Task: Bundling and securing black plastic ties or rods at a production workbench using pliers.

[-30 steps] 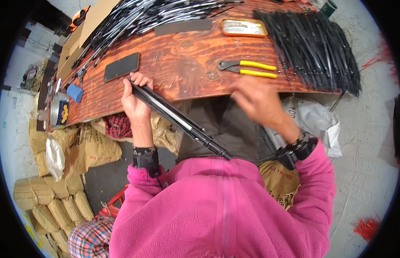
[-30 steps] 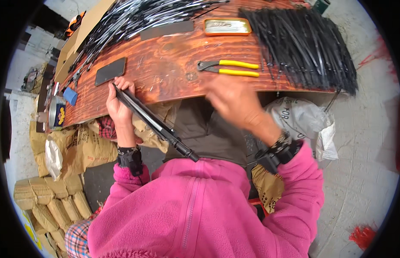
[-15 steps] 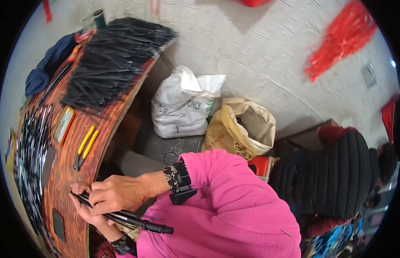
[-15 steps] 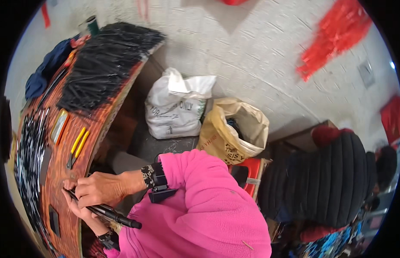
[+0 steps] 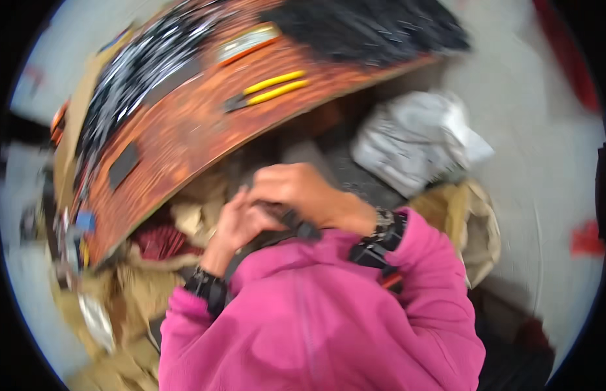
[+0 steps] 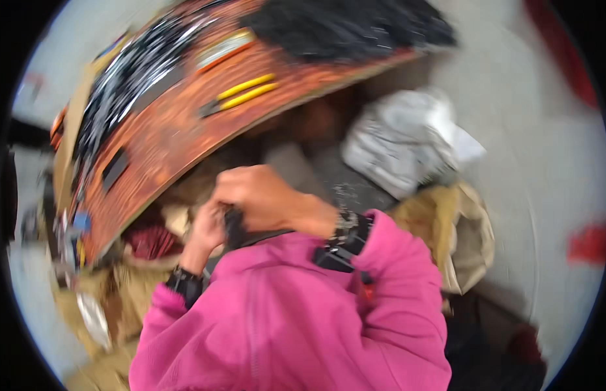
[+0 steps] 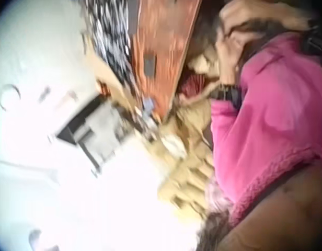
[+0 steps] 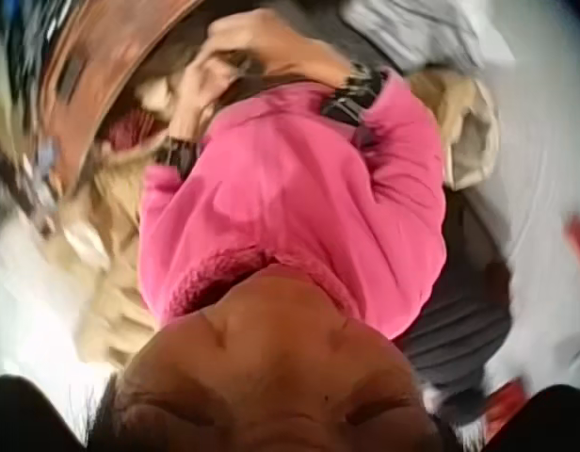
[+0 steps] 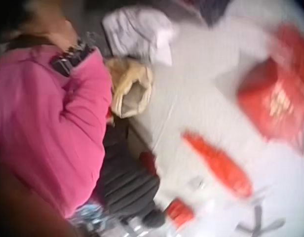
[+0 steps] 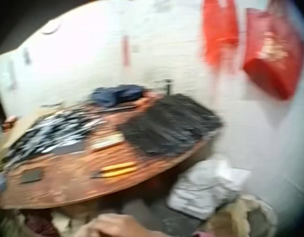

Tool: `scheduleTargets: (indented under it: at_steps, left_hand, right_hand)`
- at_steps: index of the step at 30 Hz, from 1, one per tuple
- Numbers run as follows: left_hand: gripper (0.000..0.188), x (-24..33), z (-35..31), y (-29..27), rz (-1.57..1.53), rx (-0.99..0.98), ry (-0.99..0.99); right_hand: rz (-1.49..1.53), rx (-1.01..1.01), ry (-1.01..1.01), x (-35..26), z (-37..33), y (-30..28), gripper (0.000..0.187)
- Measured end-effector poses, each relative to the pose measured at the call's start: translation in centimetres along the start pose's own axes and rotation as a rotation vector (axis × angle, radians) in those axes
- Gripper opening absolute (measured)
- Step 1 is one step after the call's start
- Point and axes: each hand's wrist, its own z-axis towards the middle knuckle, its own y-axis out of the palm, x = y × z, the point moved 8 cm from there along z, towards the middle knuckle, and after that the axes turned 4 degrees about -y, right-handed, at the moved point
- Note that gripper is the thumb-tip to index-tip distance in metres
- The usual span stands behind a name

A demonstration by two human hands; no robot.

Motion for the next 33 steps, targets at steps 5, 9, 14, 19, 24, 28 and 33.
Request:
scheduleTargets:
  at_steps: [5, 9, 14, 19, 24, 28, 33]
  left_hand:
    - [0.052, 1.8, -8.7, -11.3, 0.542, 0.841, -0.196]
    - [0.047, 7.2, -11.4, -4.8, 1.245, 0.852, 0.315]
    - [0.041, 9.2, -9.1, 5.9, 1.515, 0.486, 0.750]
    - [0.035, 9.5, -8.6, 5.7, 1.293, 0.436, 0.819]
    - [0.031, 10.1, -8.7, 4.5, 1.052, 0.493, 0.822]
    - [0.033, 10.6, -8.8, 3.7, 0.962, 0.474, 0.825]
    - [0.036, 10.7, -8.5, 4.0, 0.918, 0.465, 0.832]
  right_hand:
    - [0.309, -0.189, 0.440, 6.5, -0.7, 8.1, 0.009]
    - [0.327, -0.275, 0.513, 8.4, -0.1, 11.7, 0.016]
    - [0.174, -0.317, 0.493, 7.8, 2.1, 11.3, 0.038]
    - [0.043, -0.387, 0.501, 8.2, 2.9, 11.3, 0.043]
    - [0.019, -0.478, 0.487, 6.8, 3.8, 10.0, 0.049]
    - [0.049, -0.353, 0.393, 7.0, 3.2, 9.9, 0.051]
    - [0.129, -0.300, 0.375, 6.9, 3.2, 9.0, 0.040]
